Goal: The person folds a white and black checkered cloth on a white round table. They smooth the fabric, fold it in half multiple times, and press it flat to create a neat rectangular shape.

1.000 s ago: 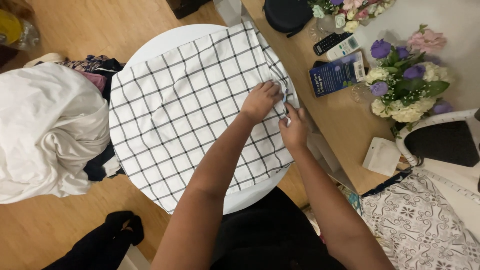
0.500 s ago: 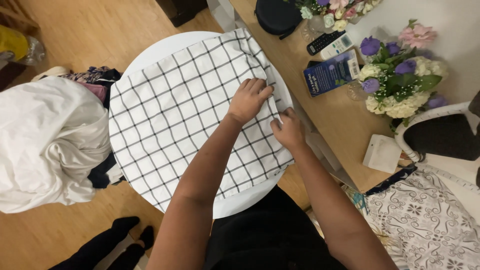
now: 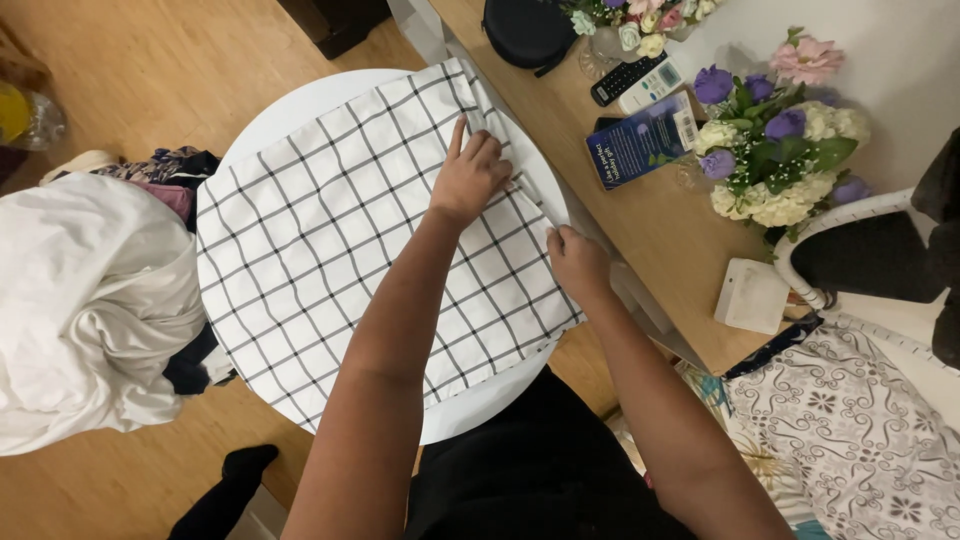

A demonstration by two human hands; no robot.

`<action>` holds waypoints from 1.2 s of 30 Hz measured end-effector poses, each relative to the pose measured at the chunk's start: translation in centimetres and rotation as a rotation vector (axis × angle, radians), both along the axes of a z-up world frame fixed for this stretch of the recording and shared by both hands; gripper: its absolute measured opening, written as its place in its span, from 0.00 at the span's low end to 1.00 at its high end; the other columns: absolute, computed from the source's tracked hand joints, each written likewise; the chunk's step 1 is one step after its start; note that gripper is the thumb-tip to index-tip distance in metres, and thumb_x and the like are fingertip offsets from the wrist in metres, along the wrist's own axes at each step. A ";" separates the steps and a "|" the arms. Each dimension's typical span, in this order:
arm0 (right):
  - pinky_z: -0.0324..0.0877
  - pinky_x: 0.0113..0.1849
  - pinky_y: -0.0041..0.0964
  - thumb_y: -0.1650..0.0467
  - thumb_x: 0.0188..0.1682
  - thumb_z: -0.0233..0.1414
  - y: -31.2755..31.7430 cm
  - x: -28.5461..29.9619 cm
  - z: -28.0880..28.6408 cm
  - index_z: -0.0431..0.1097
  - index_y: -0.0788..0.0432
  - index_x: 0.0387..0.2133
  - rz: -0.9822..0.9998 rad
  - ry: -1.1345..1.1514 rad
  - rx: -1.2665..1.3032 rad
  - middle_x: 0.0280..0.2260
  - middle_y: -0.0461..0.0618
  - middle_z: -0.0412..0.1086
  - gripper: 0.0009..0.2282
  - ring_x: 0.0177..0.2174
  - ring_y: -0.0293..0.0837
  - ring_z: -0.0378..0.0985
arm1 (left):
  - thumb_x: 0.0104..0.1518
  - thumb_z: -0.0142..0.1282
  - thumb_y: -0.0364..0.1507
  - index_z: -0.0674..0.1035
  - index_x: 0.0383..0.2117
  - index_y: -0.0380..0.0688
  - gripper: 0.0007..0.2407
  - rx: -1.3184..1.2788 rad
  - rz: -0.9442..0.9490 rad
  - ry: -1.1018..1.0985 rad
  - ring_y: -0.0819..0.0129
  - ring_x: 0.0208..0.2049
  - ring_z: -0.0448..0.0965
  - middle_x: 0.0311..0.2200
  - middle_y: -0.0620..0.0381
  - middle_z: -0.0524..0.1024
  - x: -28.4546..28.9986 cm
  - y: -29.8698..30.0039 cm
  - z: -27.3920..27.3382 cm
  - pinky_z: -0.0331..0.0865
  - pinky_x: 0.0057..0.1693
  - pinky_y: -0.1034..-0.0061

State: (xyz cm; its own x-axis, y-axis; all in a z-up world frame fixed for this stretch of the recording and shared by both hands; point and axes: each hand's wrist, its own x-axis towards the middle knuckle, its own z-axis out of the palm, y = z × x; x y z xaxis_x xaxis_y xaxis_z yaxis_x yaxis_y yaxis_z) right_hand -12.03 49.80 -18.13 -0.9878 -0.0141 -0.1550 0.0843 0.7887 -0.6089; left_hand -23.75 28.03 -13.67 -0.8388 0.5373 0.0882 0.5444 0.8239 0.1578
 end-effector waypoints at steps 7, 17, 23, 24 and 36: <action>0.71 0.49 0.53 0.67 0.47 0.58 -1.7 0.5 3.5 0.69 0.60 0.47 0.041 0.013 0.390 0.46 0.62 0.73 0.16 0.50 0.59 0.73 | 0.59 0.52 0.22 0.82 0.50 0.54 0.15 0.151 0.232 0.151 0.61 0.64 0.65 0.56 0.59 0.73 -0.2 -1.3 -4.9 0.42 0.75 0.51; 0.38 0.69 0.60 0.63 0.60 0.47 -5.7 -0.8 1.7 0.50 0.49 0.73 0.456 0.292 0.481 0.74 0.54 0.40 0.27 0.73 0.53 0.37 | 0.63 0.53 0.23 0.76 0.61 0.63 0.21 0.078 0.307 -0.048 0.60 0.52 0.70 0.46 0.58 0.74 -2.6 -1.9 -4.7 0.64 0.61 0.66; 0.32 0.65 0.62 0.55 0.58 0.38 -5.4 -0.7 1.7 0.42 0.47 0.73 0.495 0.122 0.481 0.73 0.56 0.35 0.30 0.71 0.56 0.33 | 0.59 0.59 0.35 0.73 0.61 0.60 0.21 0.212 0.436 -0.143 0.59 0.52 0.68 0.46 0.56 0.71 -2.6 -0.9 -2.8 0.63 0.57 0.62; 0.32 0.65 0.63 0.55 0.57 0.39 -5.4 -0.9 1.6 0.42 0.47 0.72 0.485 0.113 0.451 0.73 0.57 0.35 0.30 0.70 0.57 0.33 | 0.59 0.59 0.36 0.71 0.63 0.59 0.23 0.205 0.440 -0.140 0.58 0.55 0.67 0.50 0.55 0.69 -2.6 -0.5 -2.9 0.62 0.60 0.61; 0.30 0.64 0.71 0.56 0.56 0.41 -2.2 -4.4 0.8 0.43 0.48 0.73 0.499 0.140 0.402 0.73 0.57 0.36 0.31 0.70 0.59 0.35 | 0.63 0.57 0.37 0.60 0.71 0.54 0.29 0.391 0.602 -0.089 0.42 0.76 0.42 0.74 0.44 0.47 13.2 -7.8 -1.0 0.42 0.75 0.44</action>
